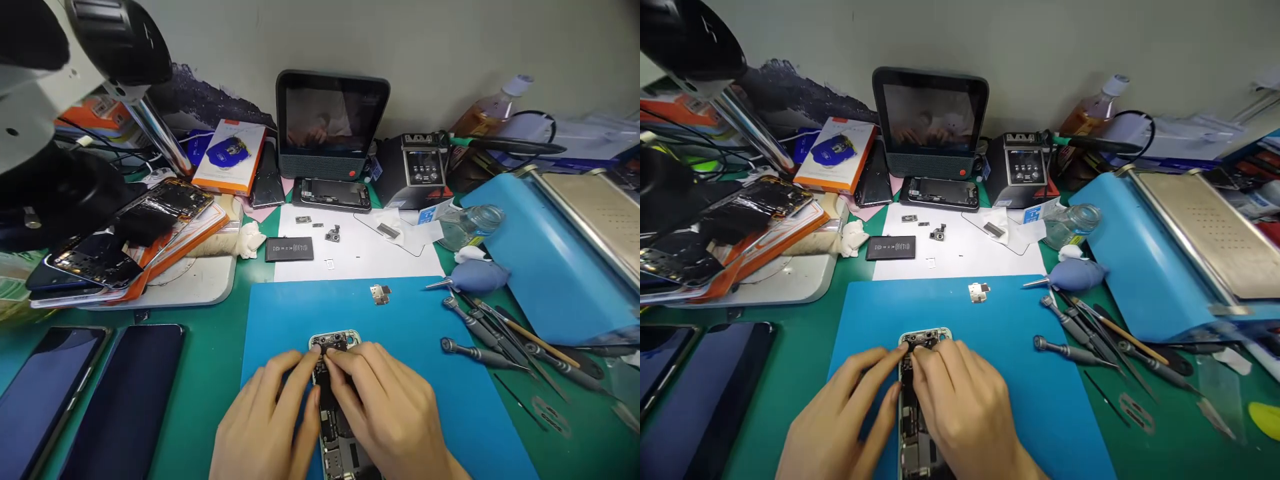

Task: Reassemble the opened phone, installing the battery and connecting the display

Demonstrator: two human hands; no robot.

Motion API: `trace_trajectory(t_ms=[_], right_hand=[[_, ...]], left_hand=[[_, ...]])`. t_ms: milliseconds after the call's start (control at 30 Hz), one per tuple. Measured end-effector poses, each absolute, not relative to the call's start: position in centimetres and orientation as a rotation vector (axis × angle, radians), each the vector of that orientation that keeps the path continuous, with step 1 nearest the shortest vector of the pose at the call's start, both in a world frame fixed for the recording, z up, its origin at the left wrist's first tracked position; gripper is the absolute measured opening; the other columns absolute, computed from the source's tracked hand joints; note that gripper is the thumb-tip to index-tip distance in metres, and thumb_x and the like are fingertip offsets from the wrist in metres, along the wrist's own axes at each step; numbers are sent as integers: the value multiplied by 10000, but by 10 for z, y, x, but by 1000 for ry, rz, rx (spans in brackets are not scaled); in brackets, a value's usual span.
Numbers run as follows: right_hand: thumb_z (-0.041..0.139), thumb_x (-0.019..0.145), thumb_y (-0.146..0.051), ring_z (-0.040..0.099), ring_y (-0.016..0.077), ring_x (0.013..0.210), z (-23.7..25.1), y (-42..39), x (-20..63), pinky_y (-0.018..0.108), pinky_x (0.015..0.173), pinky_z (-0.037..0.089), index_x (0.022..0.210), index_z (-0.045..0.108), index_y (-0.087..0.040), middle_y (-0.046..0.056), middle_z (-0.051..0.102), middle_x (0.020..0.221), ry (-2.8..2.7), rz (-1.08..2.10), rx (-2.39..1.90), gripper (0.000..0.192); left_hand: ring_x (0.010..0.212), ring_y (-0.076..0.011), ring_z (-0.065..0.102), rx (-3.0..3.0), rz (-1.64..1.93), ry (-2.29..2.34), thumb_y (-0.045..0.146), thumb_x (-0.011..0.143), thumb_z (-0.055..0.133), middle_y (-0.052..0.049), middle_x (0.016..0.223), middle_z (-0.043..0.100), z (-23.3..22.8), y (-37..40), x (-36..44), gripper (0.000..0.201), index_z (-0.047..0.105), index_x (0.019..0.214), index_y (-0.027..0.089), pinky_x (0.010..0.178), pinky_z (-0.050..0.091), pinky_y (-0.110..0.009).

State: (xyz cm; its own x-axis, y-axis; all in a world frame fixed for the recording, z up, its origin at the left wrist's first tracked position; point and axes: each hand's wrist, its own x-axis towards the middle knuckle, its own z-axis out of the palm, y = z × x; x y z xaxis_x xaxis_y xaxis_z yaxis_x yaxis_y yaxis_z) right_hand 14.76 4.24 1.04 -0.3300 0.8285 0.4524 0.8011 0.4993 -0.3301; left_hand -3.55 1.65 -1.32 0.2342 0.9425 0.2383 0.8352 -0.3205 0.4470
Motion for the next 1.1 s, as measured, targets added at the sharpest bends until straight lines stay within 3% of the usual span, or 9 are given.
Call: trace_trajectory(t_ms=[233,567,800,1100], right_hand=[[641,1092,-134,720,170,930,11,43,151,291,818,557,1235,694,-129,77,769,1063,-2201,71,-1342,152],[690,1075,-145,716,157,986,11,40,153,275,886,563,1240,713,-125,78,771,1092,-2218,55,-1361,167],[682,1078,-137,720,160,994,9,41,156,282,898,559,1238,713,-115,82,765,1096,-2238,36,-1342,165],[626,1092,-112,717,175,943,8,43,154,294,842,557,1217,708,-117,87,769,1060,-2217,29,-1337,149]], left_hand=[[817,-144,758,2299,586,1658,328,1153,438,-49,1186,778,-8,19,-35,389,577,1516,304,698,578,-242],[762,-138,734,2329,553,1672,277,1132,476,-56,1187,783,-6,20,-35,426,573,1545,304,680,574,-256],[944,-190,800,2361,534,1707,282,1164,429,-49,1217,797,-5,20,-30,378,534,1526,290,705,580,-315],[972,-187,781,2335,597,1685,285,1169,437,-50,1241,782,-5,18,-32,379,548,1532,283,795,571,-307]])
